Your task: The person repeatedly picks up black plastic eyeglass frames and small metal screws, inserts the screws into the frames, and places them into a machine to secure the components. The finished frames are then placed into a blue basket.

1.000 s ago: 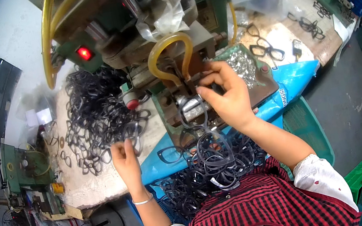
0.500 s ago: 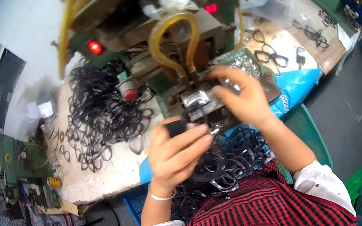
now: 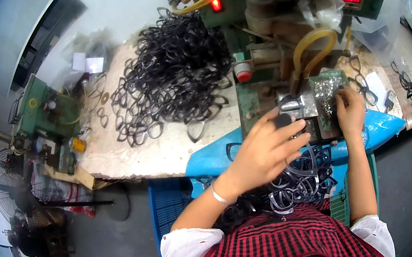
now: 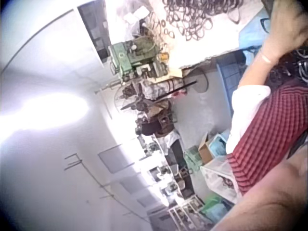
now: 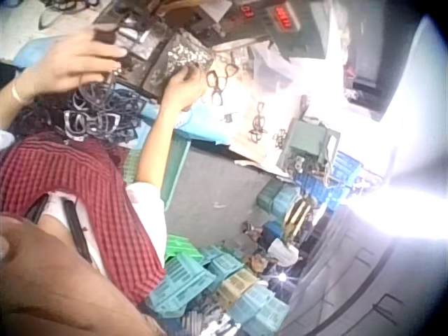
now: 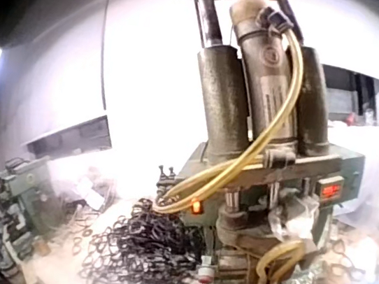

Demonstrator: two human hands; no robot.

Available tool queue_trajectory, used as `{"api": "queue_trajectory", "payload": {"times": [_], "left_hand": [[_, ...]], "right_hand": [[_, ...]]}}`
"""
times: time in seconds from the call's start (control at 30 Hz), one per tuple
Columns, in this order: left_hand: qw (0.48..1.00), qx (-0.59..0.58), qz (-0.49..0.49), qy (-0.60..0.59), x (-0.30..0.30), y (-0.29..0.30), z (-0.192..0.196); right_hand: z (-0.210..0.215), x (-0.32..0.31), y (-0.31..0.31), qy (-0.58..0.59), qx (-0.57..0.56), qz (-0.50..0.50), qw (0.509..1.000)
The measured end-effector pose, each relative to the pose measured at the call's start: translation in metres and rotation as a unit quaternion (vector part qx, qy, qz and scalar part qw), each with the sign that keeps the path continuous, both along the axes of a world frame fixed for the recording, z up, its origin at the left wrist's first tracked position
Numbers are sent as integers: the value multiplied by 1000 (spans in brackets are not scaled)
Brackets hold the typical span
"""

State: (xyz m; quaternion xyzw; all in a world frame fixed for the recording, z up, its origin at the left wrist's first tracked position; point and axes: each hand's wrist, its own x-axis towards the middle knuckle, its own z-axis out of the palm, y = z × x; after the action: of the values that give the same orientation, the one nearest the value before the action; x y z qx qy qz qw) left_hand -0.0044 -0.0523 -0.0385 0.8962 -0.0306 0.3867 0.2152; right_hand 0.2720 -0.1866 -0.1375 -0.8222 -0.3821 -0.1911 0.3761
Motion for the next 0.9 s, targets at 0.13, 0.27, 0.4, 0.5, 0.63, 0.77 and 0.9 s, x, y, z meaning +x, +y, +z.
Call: {"api": "queue_trajectory", "payload": {"times": [0.13,0.27,0.4,0.5,0.63,0.77,0.9], "left_hand": [[972,75,223,-12,-53,-12,-10],[894,17,445,-56,-85,42,4],[864,37,482,141,-102,91,-45],[834,42,483,262,-97,100,-104],[851,-25,499,158,-96,104,-133],[881,-320,343,-58,-100,102,-96],[788,-562,-46,-249,-122,105,-59]], "right_hand": [[9,-11,-12,29,78,12,996],[11,-14,-21,63,110,0,992],[16,-19,1,117,151,32,981],[10,-21,7,173,144,32,974],[12,-29,-15,166,115,4,979],[12,-30,-64,0,103,-56,993],[19,-40,-84,107,129,-57,984]]}}
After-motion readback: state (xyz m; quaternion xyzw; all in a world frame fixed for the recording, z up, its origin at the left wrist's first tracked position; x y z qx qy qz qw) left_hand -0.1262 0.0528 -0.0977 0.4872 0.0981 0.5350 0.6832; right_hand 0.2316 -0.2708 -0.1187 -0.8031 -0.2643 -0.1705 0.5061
